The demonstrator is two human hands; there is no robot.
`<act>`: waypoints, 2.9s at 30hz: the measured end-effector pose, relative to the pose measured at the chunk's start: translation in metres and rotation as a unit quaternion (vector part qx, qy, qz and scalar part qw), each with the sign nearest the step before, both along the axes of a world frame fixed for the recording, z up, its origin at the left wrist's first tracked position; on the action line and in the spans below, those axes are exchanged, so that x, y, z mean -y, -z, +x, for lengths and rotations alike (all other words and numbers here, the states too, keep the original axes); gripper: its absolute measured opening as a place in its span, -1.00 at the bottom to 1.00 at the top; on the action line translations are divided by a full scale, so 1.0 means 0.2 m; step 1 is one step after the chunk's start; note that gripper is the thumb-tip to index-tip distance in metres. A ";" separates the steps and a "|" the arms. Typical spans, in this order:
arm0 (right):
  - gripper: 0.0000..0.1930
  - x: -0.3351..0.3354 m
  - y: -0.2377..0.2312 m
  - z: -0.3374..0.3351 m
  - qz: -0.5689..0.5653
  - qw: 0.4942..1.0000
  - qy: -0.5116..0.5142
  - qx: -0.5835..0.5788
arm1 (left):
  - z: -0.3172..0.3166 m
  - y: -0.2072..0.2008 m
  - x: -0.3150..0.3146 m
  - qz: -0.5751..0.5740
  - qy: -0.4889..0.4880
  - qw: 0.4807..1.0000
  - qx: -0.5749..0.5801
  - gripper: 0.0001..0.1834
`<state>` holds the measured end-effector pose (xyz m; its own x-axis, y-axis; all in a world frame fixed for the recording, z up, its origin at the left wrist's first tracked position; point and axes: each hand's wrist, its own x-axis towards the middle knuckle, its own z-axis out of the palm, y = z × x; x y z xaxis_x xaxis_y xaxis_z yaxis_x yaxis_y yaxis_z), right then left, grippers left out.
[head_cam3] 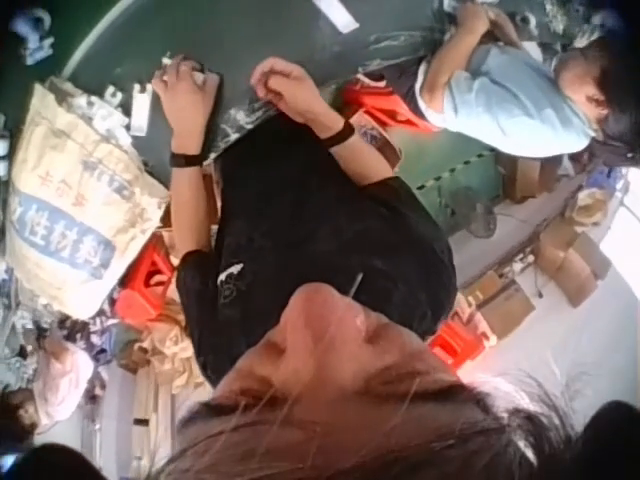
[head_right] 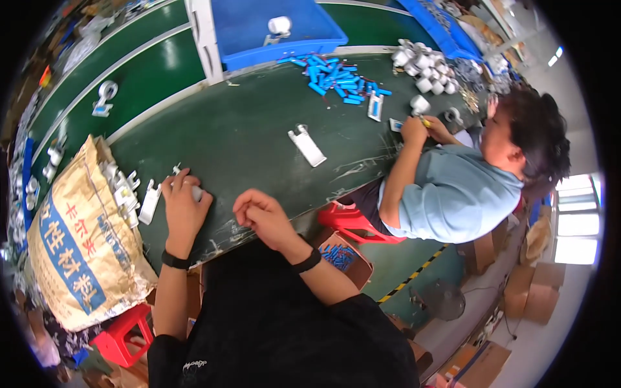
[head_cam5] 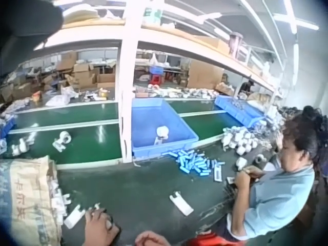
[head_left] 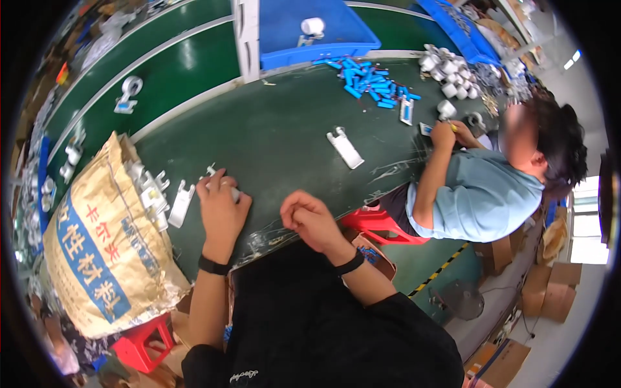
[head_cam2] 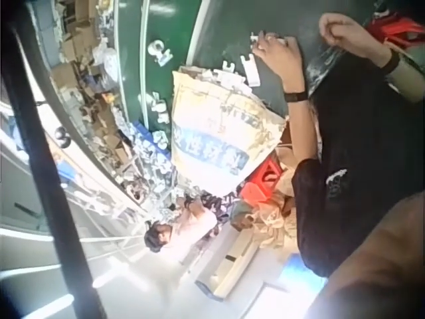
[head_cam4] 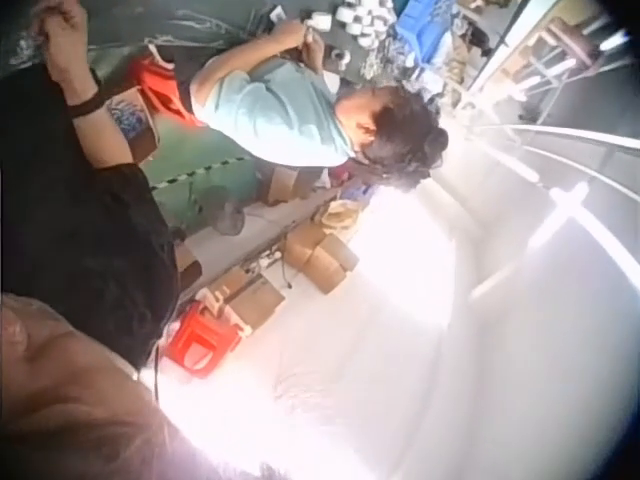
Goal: The person peels backing from adhesive strips, presses them onto plastic light housings, and places the housings on the table. After repeating this, they gather blue batteries from a box and scatter them across the workstation.
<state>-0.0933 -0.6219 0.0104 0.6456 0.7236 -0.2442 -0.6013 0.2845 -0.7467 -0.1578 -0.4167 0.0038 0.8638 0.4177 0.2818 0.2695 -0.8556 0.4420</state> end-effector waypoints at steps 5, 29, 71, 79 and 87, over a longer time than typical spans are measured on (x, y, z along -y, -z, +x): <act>-0.85 -0.01 0.02 0.01 -0.058 0.997 0.000 -0.049 | -0.02 -0.02 -0.03 -0.043 0.033 0.997 0.048 -0.77; -0.79 -0.16 -0.33 -0.15 -0.269 0.902 -0.031 0.335 | -0.30 -0.18 0.01 -0.820 0.074 0.522 0.222 -0.42; -0.89 0.58 -0.08 0.20 0.007 0.945 0.321 0.062 | 0.47 0.09 0.56 -0.605 0.041 0.795 0.007 -0.32; -0.81 0.44 -0.22 0.14 0.134 0.963 0.230 -0.038 | 0.50 0.07 0.57 -0.384 0.104 0.917 0.002 -0.39; -0.62 -0.03 -0.18 0.08 0.045 0.982 0.060 -0.175 | -0.30 -0.08 -0.34 0.104 -0.143 0.984 -0.026 -0.53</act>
